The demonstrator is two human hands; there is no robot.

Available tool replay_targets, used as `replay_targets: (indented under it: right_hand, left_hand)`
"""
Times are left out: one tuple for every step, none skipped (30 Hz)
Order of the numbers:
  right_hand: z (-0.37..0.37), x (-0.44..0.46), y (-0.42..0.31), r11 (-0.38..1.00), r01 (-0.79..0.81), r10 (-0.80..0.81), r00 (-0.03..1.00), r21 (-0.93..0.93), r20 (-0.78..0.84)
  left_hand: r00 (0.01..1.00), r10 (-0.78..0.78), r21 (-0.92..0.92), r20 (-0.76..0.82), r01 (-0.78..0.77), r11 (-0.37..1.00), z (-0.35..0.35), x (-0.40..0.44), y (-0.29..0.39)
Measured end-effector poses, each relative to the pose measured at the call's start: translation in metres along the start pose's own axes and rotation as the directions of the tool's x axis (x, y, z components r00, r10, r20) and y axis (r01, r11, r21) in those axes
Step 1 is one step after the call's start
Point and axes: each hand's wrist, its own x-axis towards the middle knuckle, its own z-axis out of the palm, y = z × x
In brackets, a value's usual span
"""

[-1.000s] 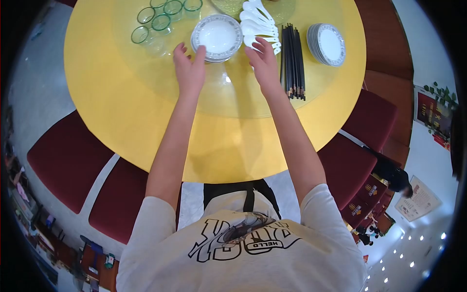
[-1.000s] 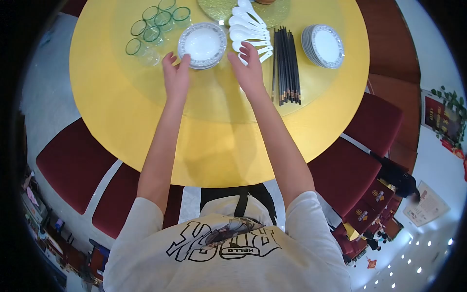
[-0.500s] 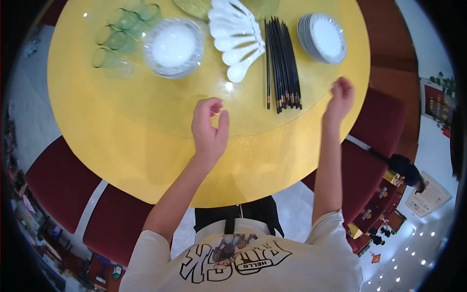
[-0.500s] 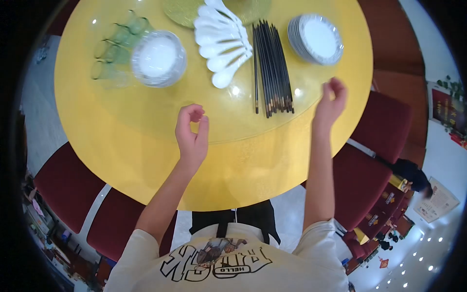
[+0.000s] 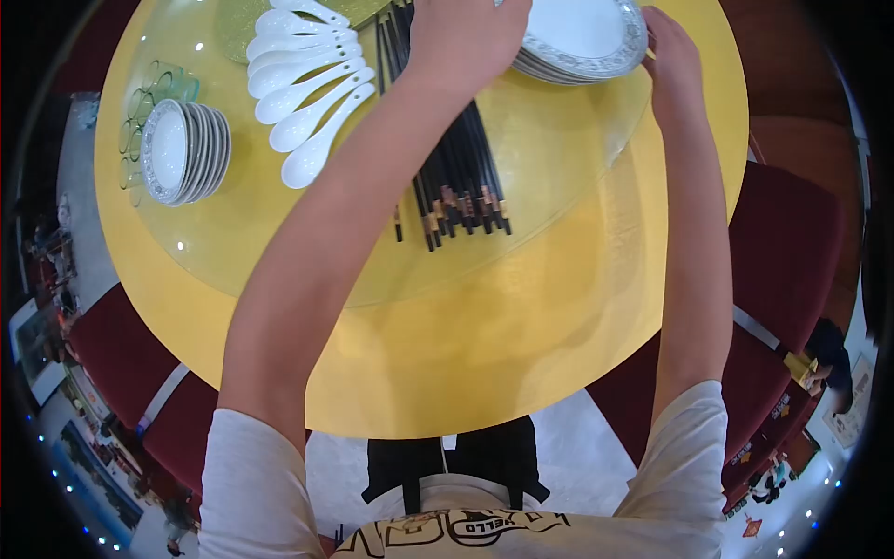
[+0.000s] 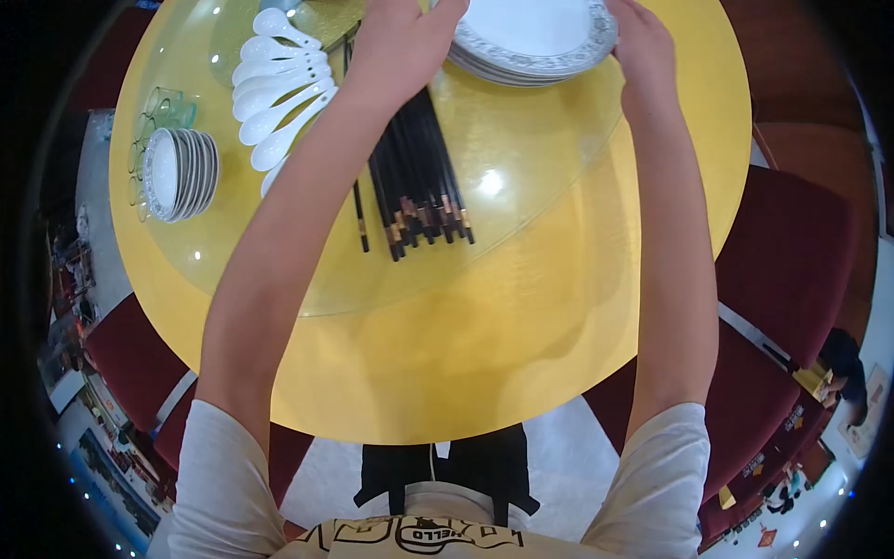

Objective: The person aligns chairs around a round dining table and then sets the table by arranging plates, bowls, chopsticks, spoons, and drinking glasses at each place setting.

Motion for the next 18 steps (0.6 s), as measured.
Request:
replay_targets:
  right_hand:
    - [0.005,0.006,0.003,0.999,-0.035,0.036,0.999,-0.042,0.027]
    - [0.010,0.009,0.006,0.994,-0.069,0.073,0.996,-0.084,0.050]
    - [0.013,0.009,0.010,0.995,-0.074,0.078,0.996,-0.070,0.052]
    - [0.016,0.007,0.014,0.995,-0.052,0.060,0.994,-0.082,0.092]
    - [0.020,0.005,0.017,0.995,-0.029,0.041,0.991,-0.093,0.131]
    - [0.028,-0.003,0.010,0.994,-0.054,0.064,0.993,-0.098,0.104]
    - [0.029,-0.003,0.016,0.994,-0.064,0.073,0.992,-0.088,0.104]
    - [0.032,0.000,0.024,0.999,-0.026,0.029,0.994,-0.031,0.110]
    - [0.031,0.003,0.031,1.000,0.011,-0.014,0.994,0.027,0.113]
    - [0.030,0.005,0.038,0.999,0.004,-0.008,0.993,0.038,0.116]
    - [0.032,0.007,0.043,0.997,0.037,-0.044,0.992,0.063,0.114]
    - [0.034,0.006,0.043,0.994,0.071,-0.080,0.991,0.088,0.110]
    - [0.034,0.005,0.043,0.993,0.068,-0.078,0.991,0.097,0.112]
    - [0.036,0.004,0.042,0.989,0.087,-0.098,0.991,0.118,0.096]
    - [0.037,0.003,0.042,0.985,0.107,-0.119,0.990,0.136,0.079]
    - [0.042,0.003,0.043,0.984,0.105,-0.118,0.989,0.141,0.084]
    - [0.041,0.003,0.042,0.992,0.100,-0.106,0.992,0.082,0.073]
    - [0.041,0.002,0.040,0.995,0.093,-0.094,0.994,0.022,0.063]
  left_hand:
    - [1.000,0.013,0.032,0.003,-0.013,0.999,0.007,0.005,0.005]
    - [1.000,0.016,0.045,0.002,-0.016,0.999,0.009,0.008,0.007]
    - [0.993,-0.044,0.040,0.109,0.040,0.998,0.007,0.012,0.006]
    - [0.971,-0.103,0.041,0.216,0.096,0.994,0.004,0.016,0.006]
    - [0.970,-0.100,0.054,0.220,0.090,0.994,0.006,0.016,0.004]
    - [0.987,-0.072,0.101,0.142,0.057,0.993,0.009,0.013,0.002]
    - [0.997,-0.041,0.150,0.065,0.031,0.988,0.012,0.011,0.000]
    - [0.997,-0.044,0.163,0.068,0.032,0.986,0.014,0.014,-0.002]
    - [0.988,-0.118,0.174,0.098,0.100,0.980,0.016,0.018,0.002]
    - [0.974,-0.191,0.186,0.124,0.167,0.968,0.017,0.021,0.007]
    - [0.974,-0.192,0.198,0.123,0.165,0.966,0.017,0.022,0.010]
    - [0.966,-0.240,0.173,0.100,0.221,0.960,0.018,0.024,0.013]
    - [0.955,-0.288,0.145,0.076,0.275,0.950,0.018,0.024,0.017]
    - [0.955,-0.287,0.153,0.073,0.273,0.950,0.018,0.026,0.020]
    - [0.933,-0.349,0.126,0.084,0.337,0.933,0.017,0.027,0.024]
    - [0.906,-0.411,0.098,0.097,0.402,0.910,0.012,0.028,0.022]
    - [0.906,-0.414,0.101,0.092,0.405,0.909,0.011,0.029,0.021]
    - [0.907,-0.409,0.133,0.100,0.395,0.909,0.011,0.030,0.019]
